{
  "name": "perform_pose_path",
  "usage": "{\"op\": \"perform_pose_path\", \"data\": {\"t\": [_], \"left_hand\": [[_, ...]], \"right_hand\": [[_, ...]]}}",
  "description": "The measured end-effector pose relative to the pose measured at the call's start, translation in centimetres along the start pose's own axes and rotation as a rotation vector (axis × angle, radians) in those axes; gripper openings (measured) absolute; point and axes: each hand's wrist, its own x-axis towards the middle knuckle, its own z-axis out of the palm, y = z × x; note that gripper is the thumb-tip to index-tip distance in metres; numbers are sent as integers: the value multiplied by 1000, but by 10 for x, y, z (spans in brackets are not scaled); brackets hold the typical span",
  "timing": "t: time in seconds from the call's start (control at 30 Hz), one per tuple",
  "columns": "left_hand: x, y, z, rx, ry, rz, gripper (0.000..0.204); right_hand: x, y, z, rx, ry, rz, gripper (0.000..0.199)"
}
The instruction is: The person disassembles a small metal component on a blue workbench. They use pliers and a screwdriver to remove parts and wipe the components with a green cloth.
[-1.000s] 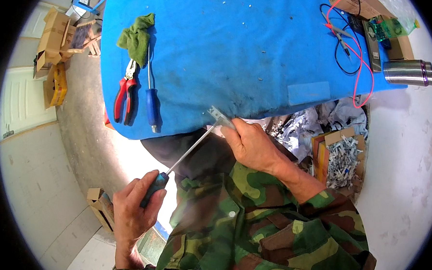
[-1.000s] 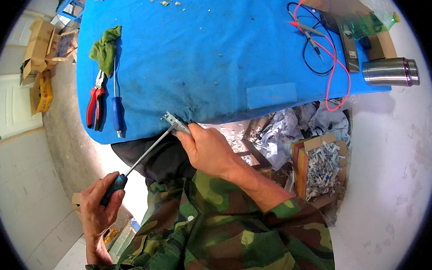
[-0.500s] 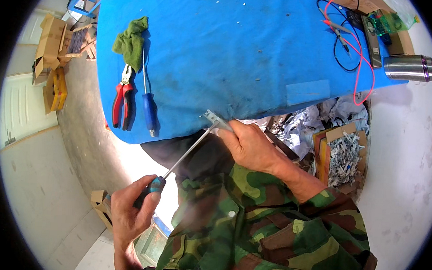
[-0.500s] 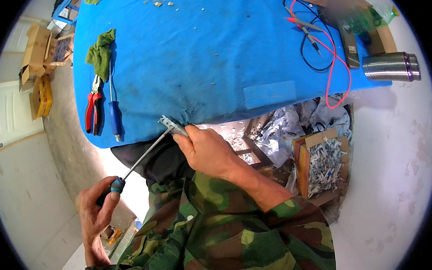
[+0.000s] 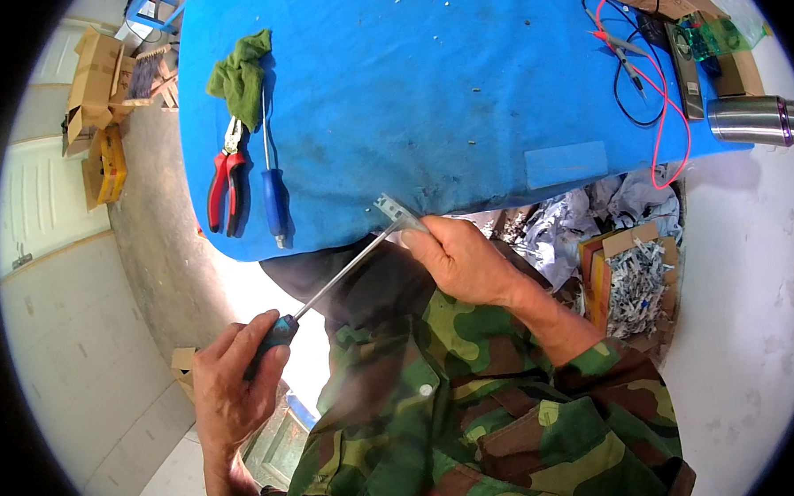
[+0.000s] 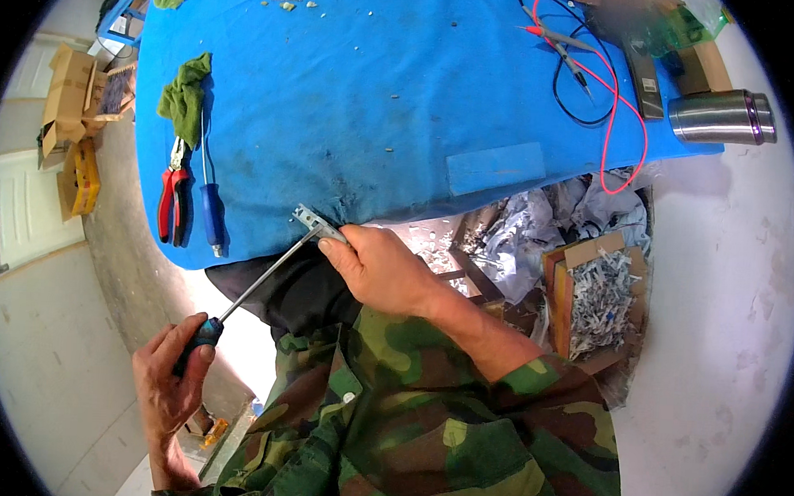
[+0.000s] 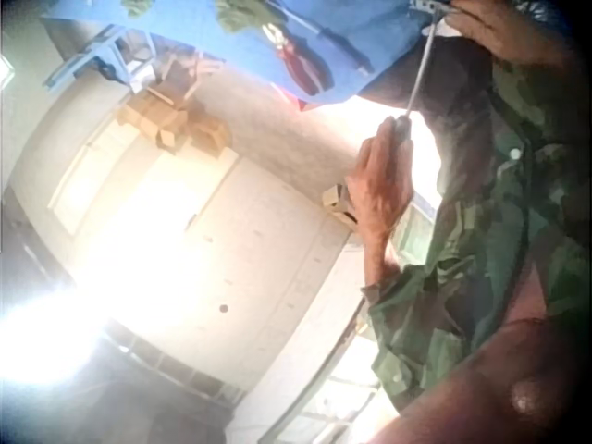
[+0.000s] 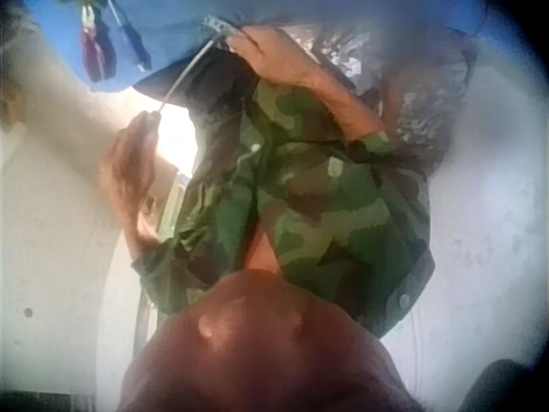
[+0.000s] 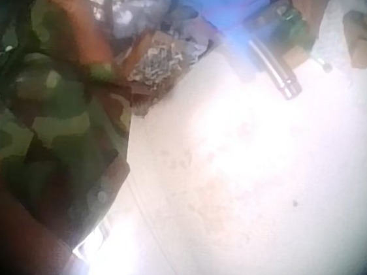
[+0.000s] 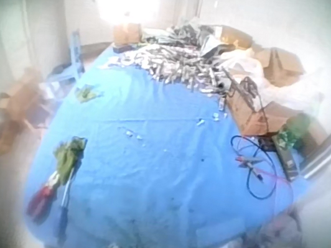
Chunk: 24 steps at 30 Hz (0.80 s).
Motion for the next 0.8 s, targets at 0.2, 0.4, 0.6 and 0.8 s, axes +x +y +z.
{"op": "perform_pose_path", "data": {"t": [0.2,0.4,0.6,0.8], "left_hand": [[8,19,-13,102,-53,11,33],[16,39,-24,336,-97,113,37],[16,45,-22,409,-129,117,41],[1,46,-8,476,-108,124,47]], "right_hand": [[2,4,-2,59,-24,-4,45],[2,-4,-5,67,-35,23,44],[3,-9,-10,83,-59,55,42],[0,-12,-5,46,-5,66,39]]}}
